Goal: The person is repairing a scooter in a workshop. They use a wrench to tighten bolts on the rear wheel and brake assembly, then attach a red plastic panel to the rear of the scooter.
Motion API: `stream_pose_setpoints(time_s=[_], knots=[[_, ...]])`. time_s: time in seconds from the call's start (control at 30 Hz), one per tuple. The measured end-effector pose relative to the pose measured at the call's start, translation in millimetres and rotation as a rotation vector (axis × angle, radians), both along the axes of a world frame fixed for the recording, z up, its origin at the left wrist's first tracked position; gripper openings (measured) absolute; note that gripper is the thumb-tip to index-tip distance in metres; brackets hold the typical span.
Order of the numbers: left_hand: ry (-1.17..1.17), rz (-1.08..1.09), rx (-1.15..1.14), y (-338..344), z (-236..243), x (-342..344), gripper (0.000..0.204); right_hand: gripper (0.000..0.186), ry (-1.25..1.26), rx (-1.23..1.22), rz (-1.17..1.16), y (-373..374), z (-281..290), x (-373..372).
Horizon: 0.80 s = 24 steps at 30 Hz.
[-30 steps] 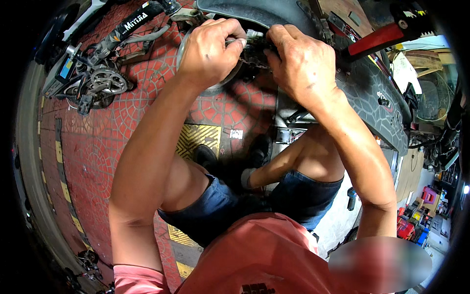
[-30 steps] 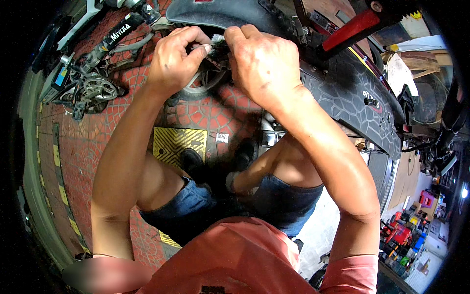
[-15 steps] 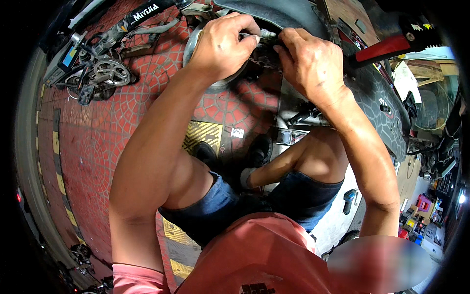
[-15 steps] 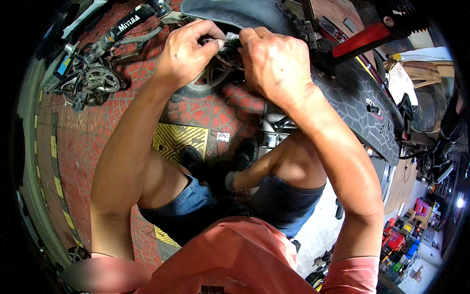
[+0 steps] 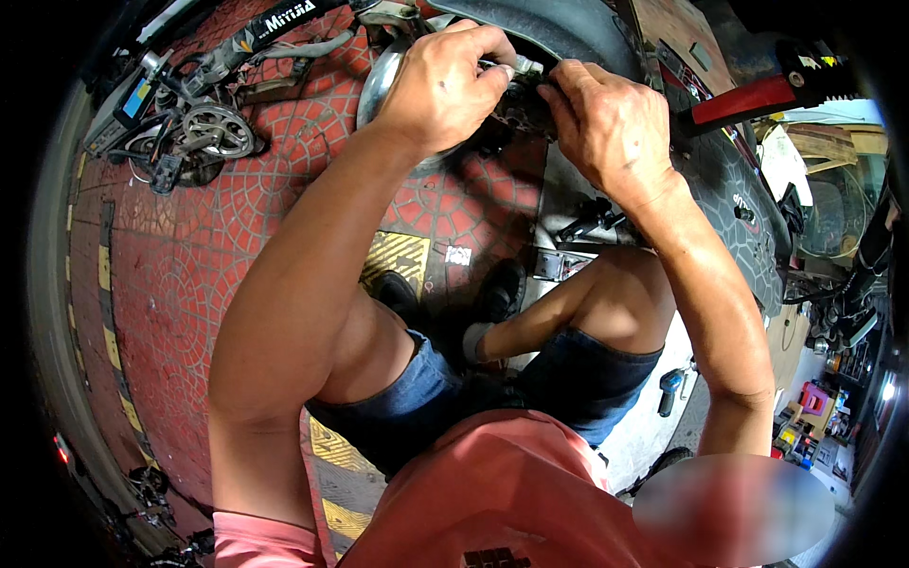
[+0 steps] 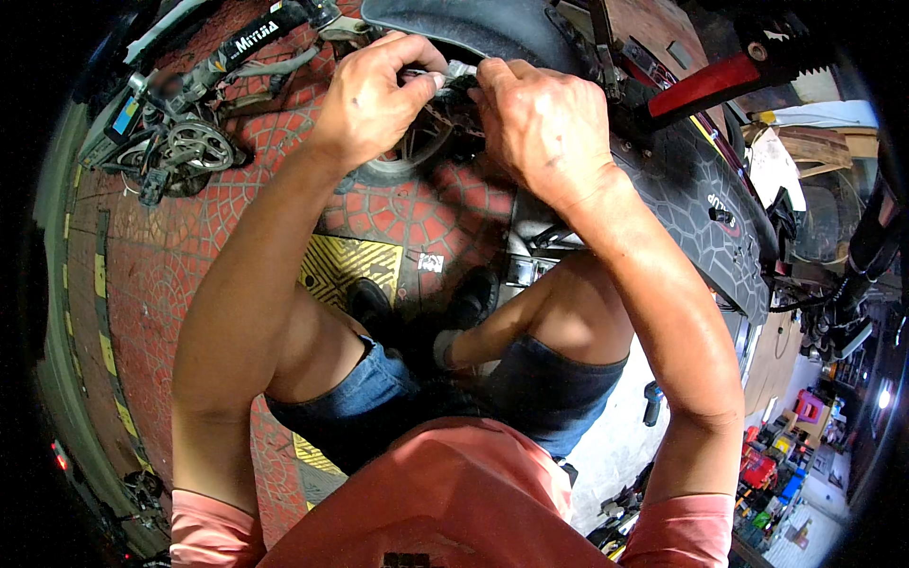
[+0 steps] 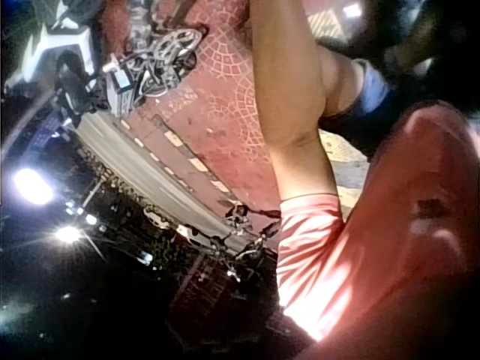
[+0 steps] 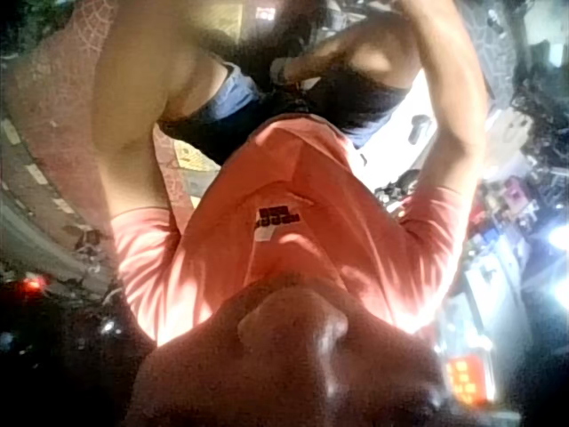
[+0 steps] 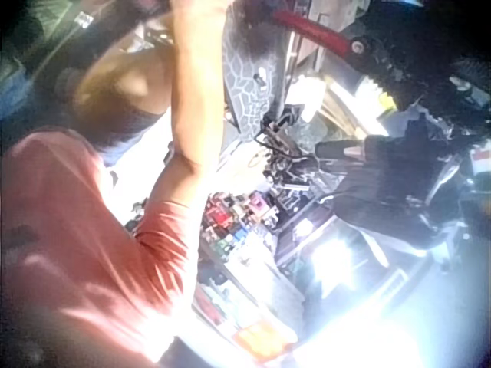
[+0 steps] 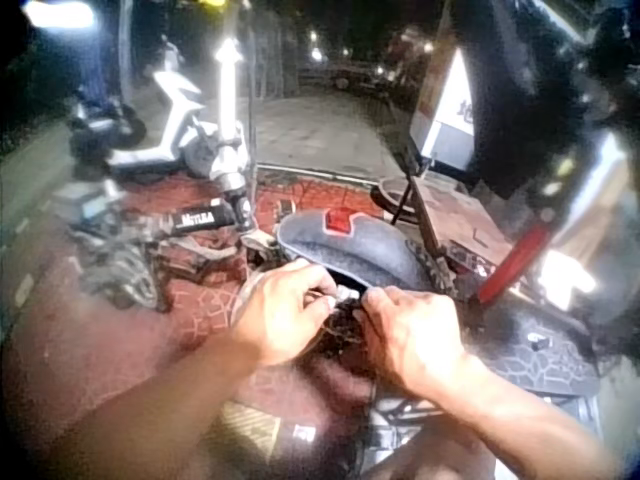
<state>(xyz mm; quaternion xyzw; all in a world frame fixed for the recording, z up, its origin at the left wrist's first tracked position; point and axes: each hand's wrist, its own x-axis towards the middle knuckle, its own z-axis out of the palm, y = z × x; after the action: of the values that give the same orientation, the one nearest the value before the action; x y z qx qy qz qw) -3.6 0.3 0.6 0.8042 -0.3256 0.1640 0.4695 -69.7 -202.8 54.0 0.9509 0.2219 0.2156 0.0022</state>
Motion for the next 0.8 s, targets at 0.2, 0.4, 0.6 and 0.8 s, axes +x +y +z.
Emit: stream_pose_setpoints(time_s=[0.2,0.4,0.6,0.8], knots=[[-0.001,0.055,0.011,-5.7,-3.7,-1.6,0.014,0.023,0.051,0.05,-0.025,0.8,6.1,-1.1],[-0.047,0.062,0.044,-7.0,-2.5,-5.6,0.015,0.02,0.099,0.049,0.018,-7.1,3.1,1.4],[-0.094,0.028,0.009,-9.3,-5.2,-4.5,0.016,0.018,0.183,0.146,-0.02,-22.3,1.3,-3.5],[-0.023,0.029,0.005,-9.9,-5.6,-5.2,0.014,0.021,0.297,0.393,-0.091,-19.6,4.4,-8.7]])
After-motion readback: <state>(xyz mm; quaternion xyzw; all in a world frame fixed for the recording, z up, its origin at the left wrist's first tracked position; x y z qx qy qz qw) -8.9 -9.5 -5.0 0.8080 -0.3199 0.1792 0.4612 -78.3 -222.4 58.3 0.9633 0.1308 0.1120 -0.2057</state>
